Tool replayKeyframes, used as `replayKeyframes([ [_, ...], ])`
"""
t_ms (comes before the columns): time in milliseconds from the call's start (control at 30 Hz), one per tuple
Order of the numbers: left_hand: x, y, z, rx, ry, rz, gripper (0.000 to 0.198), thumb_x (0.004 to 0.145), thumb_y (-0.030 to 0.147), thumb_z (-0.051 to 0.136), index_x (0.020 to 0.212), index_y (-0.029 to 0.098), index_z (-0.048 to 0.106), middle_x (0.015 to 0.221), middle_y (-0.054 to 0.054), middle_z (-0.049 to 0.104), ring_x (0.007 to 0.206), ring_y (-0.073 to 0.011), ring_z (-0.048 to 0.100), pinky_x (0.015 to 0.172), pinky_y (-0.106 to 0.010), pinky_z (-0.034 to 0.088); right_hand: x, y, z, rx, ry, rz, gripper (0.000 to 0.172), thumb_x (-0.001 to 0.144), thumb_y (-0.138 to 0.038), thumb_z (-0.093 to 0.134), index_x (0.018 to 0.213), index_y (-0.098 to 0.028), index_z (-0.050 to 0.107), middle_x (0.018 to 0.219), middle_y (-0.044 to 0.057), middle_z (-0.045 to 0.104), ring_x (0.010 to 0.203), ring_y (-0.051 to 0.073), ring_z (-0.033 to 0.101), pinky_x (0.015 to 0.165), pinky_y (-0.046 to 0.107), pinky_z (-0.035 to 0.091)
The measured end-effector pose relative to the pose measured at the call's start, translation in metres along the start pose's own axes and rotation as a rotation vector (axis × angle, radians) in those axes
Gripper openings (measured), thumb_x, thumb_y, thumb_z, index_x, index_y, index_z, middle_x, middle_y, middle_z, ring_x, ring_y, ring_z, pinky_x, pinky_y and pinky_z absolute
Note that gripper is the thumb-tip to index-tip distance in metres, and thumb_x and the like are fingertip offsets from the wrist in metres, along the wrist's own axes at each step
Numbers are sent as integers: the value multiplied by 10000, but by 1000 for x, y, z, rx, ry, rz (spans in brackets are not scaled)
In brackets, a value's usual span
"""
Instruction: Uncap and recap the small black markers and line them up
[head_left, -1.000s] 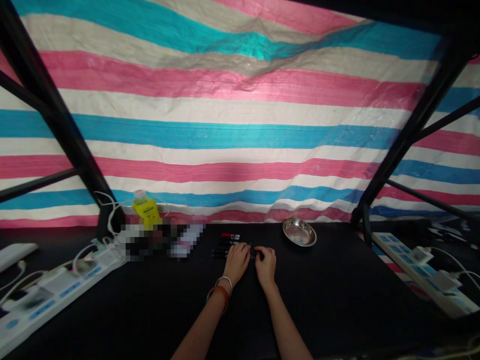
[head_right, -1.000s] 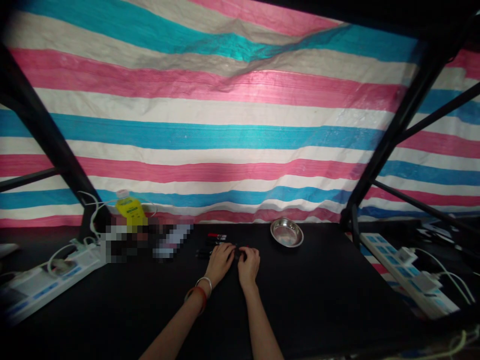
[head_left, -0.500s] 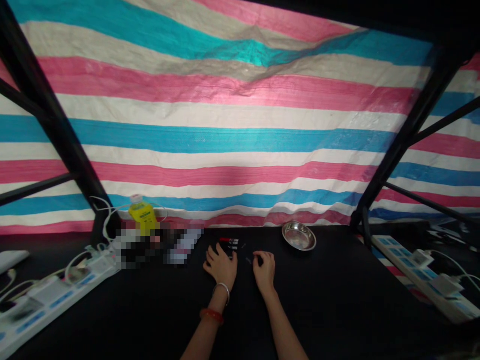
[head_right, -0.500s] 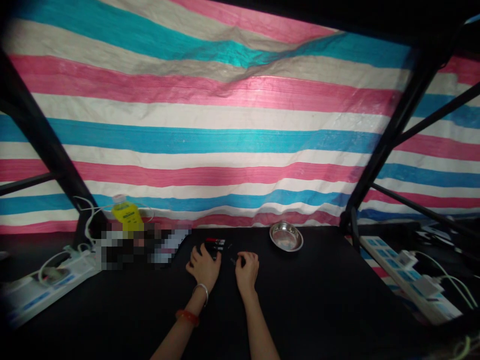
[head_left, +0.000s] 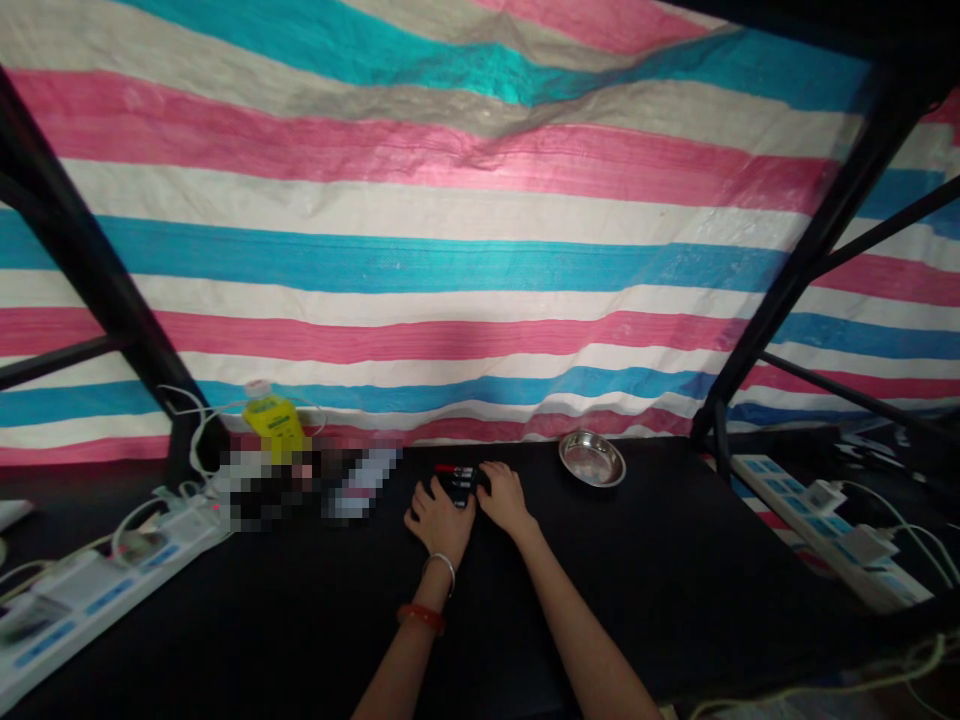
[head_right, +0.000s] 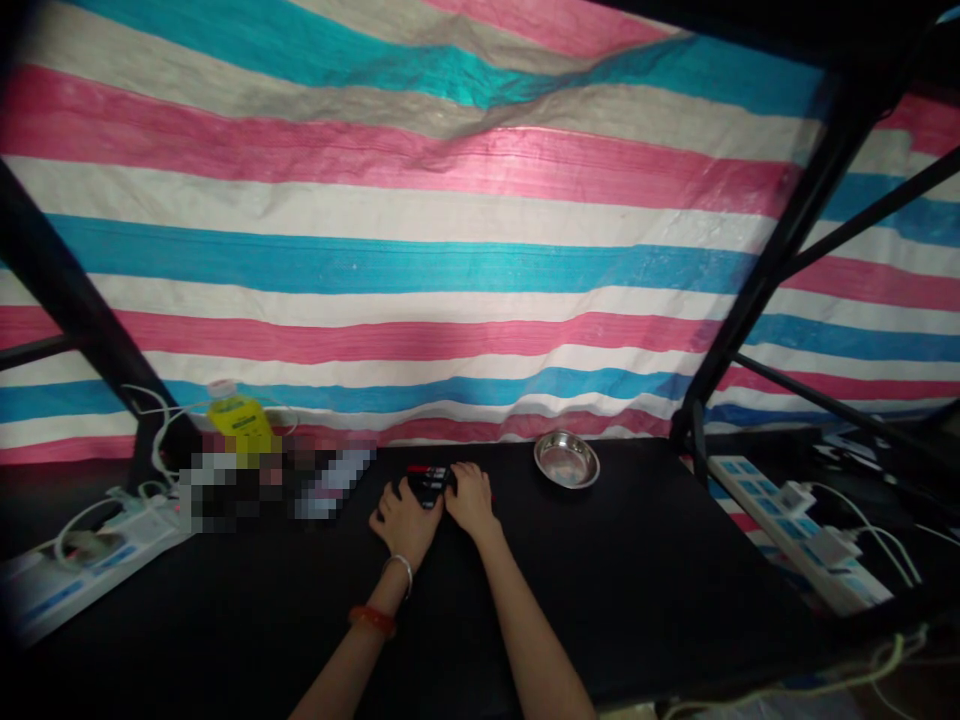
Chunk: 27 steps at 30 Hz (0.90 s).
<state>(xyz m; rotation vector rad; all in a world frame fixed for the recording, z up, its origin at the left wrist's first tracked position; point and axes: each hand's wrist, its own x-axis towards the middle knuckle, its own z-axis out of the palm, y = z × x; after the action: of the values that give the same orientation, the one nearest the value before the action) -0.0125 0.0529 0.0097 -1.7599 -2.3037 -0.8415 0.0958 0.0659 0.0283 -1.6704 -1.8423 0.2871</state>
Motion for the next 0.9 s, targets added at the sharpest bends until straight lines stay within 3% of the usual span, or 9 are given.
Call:
replayKeyframes([
  [267,1,0,-2,-29,-11,-1,629,691,390,573,1218,82,422,1247,-209,445,1115,-313,434,922,-444,295,15,19,15,132,-4,-41,561,697,-78,491,1247,-192,485,1199,73,583,1119,197,512,957,352,379],
  [467,2,0,-3,-68,-8,-13,615,694,371,563,1216,84,413,1242,-211,446,1116,-318,434,908,-448,301,22,23,21,161,36,-8,461,719,-159,573,1179,-181,539,1061,66,645,1040,205,548,912,344,409],
  [900,5,-2,-4,-140,-34,-49,570,698,343,572,1199,115,426,1220,-177,458,1101,-307,445,894,-429,322,26,13,20,102,20,3,376,702,-127,598,1072,-193,616,945,31,679,954,189,569,859,301,414],
])
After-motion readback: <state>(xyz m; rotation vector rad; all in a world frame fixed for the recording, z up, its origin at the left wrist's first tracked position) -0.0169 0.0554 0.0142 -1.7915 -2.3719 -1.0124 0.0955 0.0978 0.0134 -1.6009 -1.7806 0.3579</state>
